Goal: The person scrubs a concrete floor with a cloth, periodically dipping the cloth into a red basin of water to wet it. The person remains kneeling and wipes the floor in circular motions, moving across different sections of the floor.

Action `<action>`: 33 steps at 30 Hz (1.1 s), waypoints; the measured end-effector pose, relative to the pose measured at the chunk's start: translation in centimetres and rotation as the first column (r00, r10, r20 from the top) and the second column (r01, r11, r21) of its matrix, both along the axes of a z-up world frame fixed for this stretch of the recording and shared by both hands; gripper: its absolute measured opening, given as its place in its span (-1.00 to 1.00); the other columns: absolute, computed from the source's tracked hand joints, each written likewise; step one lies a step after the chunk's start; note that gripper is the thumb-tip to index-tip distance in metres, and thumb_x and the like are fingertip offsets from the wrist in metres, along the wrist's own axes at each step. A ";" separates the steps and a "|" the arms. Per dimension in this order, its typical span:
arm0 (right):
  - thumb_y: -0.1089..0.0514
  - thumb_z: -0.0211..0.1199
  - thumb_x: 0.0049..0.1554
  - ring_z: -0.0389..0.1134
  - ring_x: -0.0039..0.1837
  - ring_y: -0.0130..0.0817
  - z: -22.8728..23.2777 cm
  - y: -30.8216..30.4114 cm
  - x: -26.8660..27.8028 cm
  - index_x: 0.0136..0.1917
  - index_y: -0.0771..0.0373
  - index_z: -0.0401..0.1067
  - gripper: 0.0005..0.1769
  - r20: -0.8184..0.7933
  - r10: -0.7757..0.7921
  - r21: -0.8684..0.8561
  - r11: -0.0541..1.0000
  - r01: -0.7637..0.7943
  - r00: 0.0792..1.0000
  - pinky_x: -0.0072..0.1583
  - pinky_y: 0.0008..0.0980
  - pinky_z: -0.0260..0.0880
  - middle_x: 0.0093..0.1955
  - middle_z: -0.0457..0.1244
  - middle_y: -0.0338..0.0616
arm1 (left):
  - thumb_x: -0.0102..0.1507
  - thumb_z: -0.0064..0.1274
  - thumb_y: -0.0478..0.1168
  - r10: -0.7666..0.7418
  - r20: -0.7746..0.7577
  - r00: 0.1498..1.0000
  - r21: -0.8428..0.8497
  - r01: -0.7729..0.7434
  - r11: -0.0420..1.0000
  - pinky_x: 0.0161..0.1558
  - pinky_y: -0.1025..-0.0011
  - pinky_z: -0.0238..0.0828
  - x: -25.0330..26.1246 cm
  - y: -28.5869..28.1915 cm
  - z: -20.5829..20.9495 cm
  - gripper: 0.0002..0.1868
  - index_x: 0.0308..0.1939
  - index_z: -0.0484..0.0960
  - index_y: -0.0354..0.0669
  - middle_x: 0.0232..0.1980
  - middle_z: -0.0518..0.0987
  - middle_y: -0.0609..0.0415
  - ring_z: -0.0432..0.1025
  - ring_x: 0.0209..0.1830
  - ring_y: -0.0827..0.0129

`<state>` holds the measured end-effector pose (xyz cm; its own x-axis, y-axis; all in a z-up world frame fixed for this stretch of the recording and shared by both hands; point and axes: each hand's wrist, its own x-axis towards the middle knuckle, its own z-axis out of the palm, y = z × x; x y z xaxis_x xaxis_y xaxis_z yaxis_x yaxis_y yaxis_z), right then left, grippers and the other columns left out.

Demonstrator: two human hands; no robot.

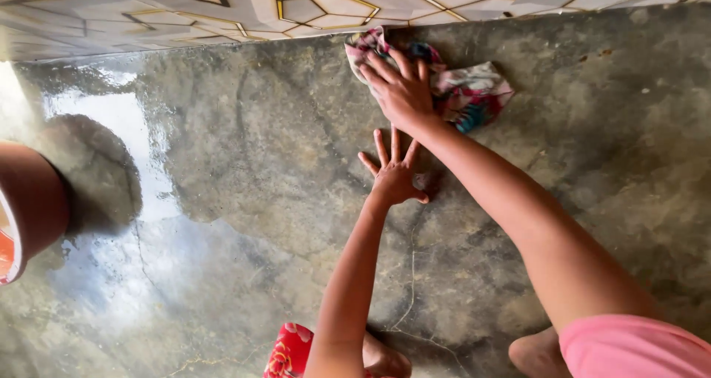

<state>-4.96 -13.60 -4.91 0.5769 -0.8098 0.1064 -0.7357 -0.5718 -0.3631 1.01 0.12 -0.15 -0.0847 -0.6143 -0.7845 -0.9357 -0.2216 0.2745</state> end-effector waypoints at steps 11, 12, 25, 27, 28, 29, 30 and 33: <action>0.12 0.66 -0.22 0.34 0.18 -0.23 -3.2 -0.2 -28.1 0.37 -0.04 0.68 -0.18 -0.075 -0.500 -0.587 0.722 0.367 0.863 0.02 -0.30 0.30 0.29 0.43 -0.28 | -0.01 0.69 0.09 0.006 -0.062 0.998 -0.080 -0.011 0.997 0.26 -0.72 -0.67 0.4 1.1 -0.2 0.67 0.59 -0.60 0.47 0.63 -0.83 -0.08 -0.86 0.60 -0.38; 0.31 0.59 -0.01 0.35 0.24 0.08 -2.8 0.2 -28.9 0.42 0.27 0.55 -0.29 0.030 -0.538 -0.451 0.745 0.492 0.842 0.15 -0.13 0.31 0.35 0.36 0.05 | -0.02 0.69 0.14 -0.012 -0.048 0.999 -0.114 0.007 0.993 0.26 -0.74 -0.62 0.4 1.1 -0.5 0.68 0.59 -0.61 0.46 0.65 -0.80 -0.09 -0.82 0.61 -0.41; -0.04 0.21 0.26 -0.01 0.55 -0.12 -1.9 2.8 1.5 0.47 -0.11 0.42 -0.50 0.073 0.116 0.031 0.993 -0.118 0.991 0.30 0.23 0.00 0.59 0.12 -0.42 | 0.06 0.06 0.10 0.137 -0.314 0.940 -0.485 -0.283 0.827 0.36 -0.50 -0.90 1.5 4.6 -6.5 0.06 0.53 -0.01 -0.24 0.68 -0.23 -0.17 -0.67 0.69 -0.05; 0.14 0.24 0.15 0.06 0.52 -0.05 -1.1 2.6 -3.0 0.45 -0.08 0.44 -0.42 0.065 0.100 -0.044 0.994 -0.097 0.993 0.17 0.09 0.22 0.56 0.17 -0.39 | 0.04 0.08 0.04 0.169 -0.370 0.914 -0.502 -0.350 0.791 0.38 -0.52 -0.82 1.2 5.1 -5.6 -0.06 0.47 0.13 -0.09 0.69 -0.18 -0.03 -0.55 0.72 -0.02; 0.31 0.28 0.04 0.13 0.48 0.02 -0.7 2.5 -5.0 0.44 -0.04 0.47 -0.31 0.061 0.089 -0.126 0.989 -0.081 0.994 0.04 -0.04 0.43 0.54 0.22 -0.36 | 0.02 0.10 -0.02 0.200 -0.425 0.883 -0.518 -0.418 0.746 0.41 -0.54 -0.73 1.2 5.3 -5.2 -0.17 0.40 0.27 0.07 0.70 -0.14 0.12 -0.43 0.75 0.02; 0.31 0.28 0.04 0.13 0.48 0.02 -0.5 2.0 -9.7 0.44 -0.04 0.47 -0.31 0.061 0.090 -0.121 0.989 -0.082 0.994 0.04 -0.04 0.43 0.54 0.22 -0.36 | 0.02 0.10 -0.02 0.203 -0.423 0.883 -0.515 -0.418 0.748 0.41 -0.54 -0.73 1.6 5.5 -5.0 -0.17 0.40 0.27 0.07 0.70 -0.14 0.12 -0.43 0.75 0.02; 0.34 0.35 0.00 0.26 0.41 0.04 -0.2 1.5 -14.3 0.43 0.12 0.55 -0.31 0.116 0.049 -0.223 0.974 -0.022 0.992 0.17 -0.03 0.33 0.48 0.31 -0.13 | 0.04 0.07 -0.04 0.199 -0.471 0.860 -0.509 -0.449 0.734 0.45 -0.46 -0.73 1.9 5.7 -4.7 -0.20 0.40 0.31 0.09 0.69 -0.06 0.14 -0.37 0.76 0.05; 0.50 0.46 0.04 0.27 0.42 0.21 -3.7 2.2 -29.4 0.51 0.41 0.58 -0.26 0.108 -0.175 -0.265 0.944 0.198 0.979 0.37 0.00 0.19 0.50 0.25 0.22 | 0.08 -0.02 -0.05 0.211 -0.566 0.797 -0.529 -0.547 0.648 0.55 -0.26 -0.58 3.1 6.4 -4.5 -0.32 0.34 0.41 0.11 0.59 0.18 0.13 -0.11 0.71 0.12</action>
<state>-34.38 -11.42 -8.60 0.3981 -0.8355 0.3788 -0.8130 -0.5125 -0.2762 4.09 6.48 -4.61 0.0687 -0.9900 -0.1232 -0.5545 -0.1405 0.8202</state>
